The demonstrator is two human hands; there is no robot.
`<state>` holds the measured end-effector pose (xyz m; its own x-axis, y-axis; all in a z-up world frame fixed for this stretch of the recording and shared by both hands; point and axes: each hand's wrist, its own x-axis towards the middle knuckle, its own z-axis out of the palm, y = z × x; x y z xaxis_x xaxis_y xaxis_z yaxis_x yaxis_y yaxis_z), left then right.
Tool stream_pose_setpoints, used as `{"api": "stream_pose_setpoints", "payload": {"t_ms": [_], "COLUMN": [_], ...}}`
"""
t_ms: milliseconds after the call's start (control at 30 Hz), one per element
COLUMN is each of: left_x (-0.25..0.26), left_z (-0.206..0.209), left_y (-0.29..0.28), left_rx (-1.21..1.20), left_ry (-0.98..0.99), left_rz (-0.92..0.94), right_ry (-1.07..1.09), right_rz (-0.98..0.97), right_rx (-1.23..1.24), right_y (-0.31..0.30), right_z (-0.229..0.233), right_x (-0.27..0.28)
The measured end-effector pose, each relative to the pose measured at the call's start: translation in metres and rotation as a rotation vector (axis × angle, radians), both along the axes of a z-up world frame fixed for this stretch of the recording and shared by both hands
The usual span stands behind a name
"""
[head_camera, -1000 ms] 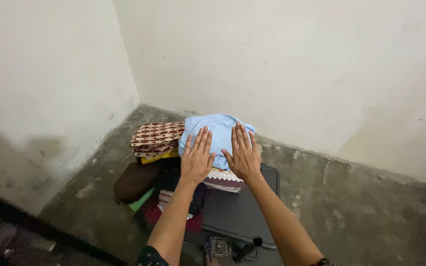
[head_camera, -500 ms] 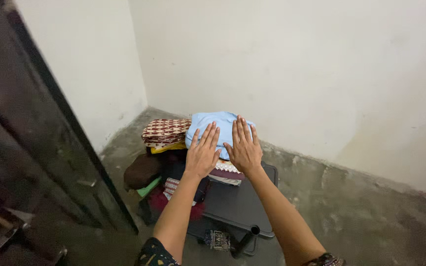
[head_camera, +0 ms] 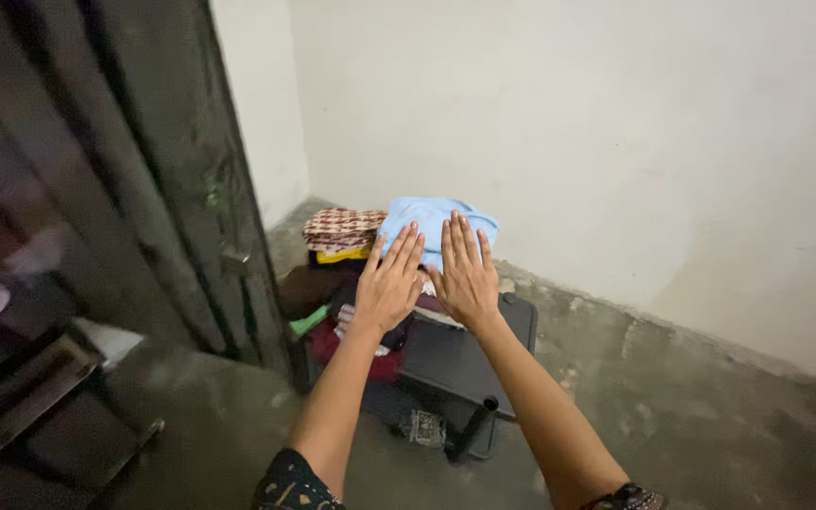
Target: The person takes folded clothes from a wardrobe shelf and places them onto a stack on a plastic storage bin. The person handles several items including a light blue shirt, white cloth, grey cloth, green cloth, orange cloth, and a black cloth, stacking them one by one.
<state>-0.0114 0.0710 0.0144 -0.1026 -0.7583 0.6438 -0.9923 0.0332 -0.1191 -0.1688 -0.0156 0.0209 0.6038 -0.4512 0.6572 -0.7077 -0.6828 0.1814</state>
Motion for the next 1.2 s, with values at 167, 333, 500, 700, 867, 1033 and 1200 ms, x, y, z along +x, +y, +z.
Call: {"api": "stream_pose_setpoints", "payload": {"t_ms": [167, 333, 500, 700, 867, 1033, 1200], "left_x": [0.002, 0.023, 0.056, 0.106, 0.158, 0.216, 0.276], "left_z": [0.011, 0.02, 0.032, 0.052, 0.073, 0.095, 0.121], "left_y": [0.053, 0.105, 0.161, 0.227, 0.29, 0.352, 0.406], "left_rx": [-0.06, -0.047, -0.013, -0.081, -0.106, -0.136, -0.238], "left_ry": [0.039, 0.002, -0.002, -0.052, -0.081, -0.147, -0.196], "left_rz": [0.005, 0.129, 0.258, 0.432, 0.551, 0.642, 0.669], "right_ry": [-0.034, -0.025, -0.058, -0.025, -0.068, -0.081, -0.13], "right_rz": [0.081, 0.149, 0.293, 0.419, 0.539, 0.611, 0.687], "right_rx": [0.024, 0.031, 0.02, -0.006, -0.061, -0.089, -0.076], "right_y": [0.049, 0.096, 0.139, 0.186, 0.232, 0.284, 0.332], "right_z": [0.015, 0.029, 0.043, 0.061, 0.075, 0.095, 0.121], "right_x": [0.009, 0.038, 0.081, 0.146, 0.213, 0.288, 0.355]}}
